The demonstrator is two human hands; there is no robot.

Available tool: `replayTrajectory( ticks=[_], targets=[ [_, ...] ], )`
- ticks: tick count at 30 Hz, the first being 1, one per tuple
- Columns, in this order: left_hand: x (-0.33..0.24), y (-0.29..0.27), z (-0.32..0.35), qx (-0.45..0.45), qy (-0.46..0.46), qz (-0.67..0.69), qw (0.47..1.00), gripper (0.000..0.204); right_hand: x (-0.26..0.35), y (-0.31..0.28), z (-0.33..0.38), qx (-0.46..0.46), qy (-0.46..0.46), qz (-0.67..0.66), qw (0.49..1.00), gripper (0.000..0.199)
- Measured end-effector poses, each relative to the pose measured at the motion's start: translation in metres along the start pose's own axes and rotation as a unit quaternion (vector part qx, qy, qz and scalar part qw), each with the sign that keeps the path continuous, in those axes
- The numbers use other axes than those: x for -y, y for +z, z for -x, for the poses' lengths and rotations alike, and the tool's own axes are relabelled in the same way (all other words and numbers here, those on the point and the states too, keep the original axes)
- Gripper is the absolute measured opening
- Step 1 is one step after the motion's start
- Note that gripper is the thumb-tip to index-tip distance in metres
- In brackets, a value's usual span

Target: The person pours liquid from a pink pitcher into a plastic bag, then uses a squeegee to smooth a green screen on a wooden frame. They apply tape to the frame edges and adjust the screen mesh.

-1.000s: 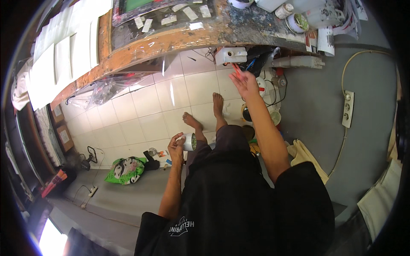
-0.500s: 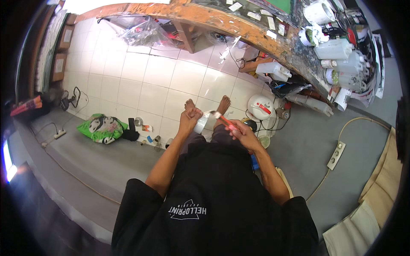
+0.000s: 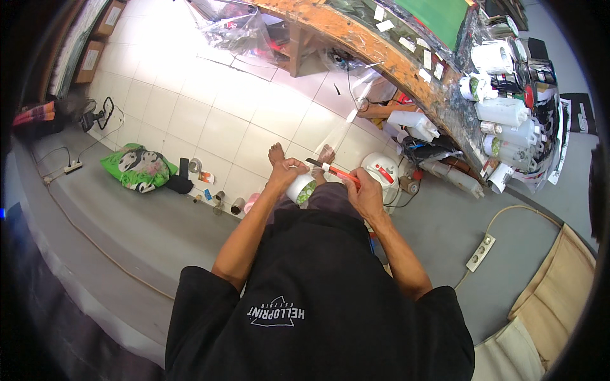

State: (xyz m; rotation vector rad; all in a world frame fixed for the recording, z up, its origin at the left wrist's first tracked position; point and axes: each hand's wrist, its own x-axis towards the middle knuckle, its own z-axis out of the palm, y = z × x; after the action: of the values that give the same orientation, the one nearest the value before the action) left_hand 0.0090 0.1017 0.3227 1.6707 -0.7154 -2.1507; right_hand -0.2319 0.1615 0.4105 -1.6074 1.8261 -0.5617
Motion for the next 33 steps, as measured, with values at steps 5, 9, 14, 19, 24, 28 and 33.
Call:
replayTrajectory(
  ticks=[5, 9, 14, 19, 24, 28, 33],
  targets=[
    [0.004, 0.001, -0.003, -0.001, -0.015, 0.032, 0.999, 0.012, 0.012, -0.012, -0.002, 0.042, -0.05, 0.05, 0.997, 0.016],
    [0.006, 0.004, -0.004, -0.014, -0.027, 0.019, 0.999, 0.013, 0.013, -0.013, -0.002, 0.079, -0.112, 0.113, 0.984, 0.014],
    [0.005, 0.011, 0.004, -0.025, -0.029, -0.01, 0.999, 0.017, 0.015, -0.007, -0.003, 0.114, -0.134, 0.165, 0.971, 0.012],
    [-0.01, 0.028, 0.024, -0.083, 0.061, -0.227, 0.969, 0.038, 0.011, -0.017, 0.0, 0.129, -0.138, 0.188, 0.964, 0.012],
    [-0.004, 0.033, 0.025, -0.129, 0.183, -0.351, 0.909, 0.041, -0.031, -0.057, 0.027, 0.171, -0.01, 0.221, 0.96, 0.018],
    [0.001, 0.027, 0.033, -0.156, 0.271, -0.336, 0.888, 0.026, -0.106, -0.106, 0.038, -0.053, 0.122, 0.128, 0.983, 0.016],
    [-0.036, 0.046, 0.049, -0.111, 0.341, -0.378, 0.854, 0.02, -0.186, -0.185, -0.023, -0.413, 0.091, 0.073, 0.903, 0.019]
  ],
)
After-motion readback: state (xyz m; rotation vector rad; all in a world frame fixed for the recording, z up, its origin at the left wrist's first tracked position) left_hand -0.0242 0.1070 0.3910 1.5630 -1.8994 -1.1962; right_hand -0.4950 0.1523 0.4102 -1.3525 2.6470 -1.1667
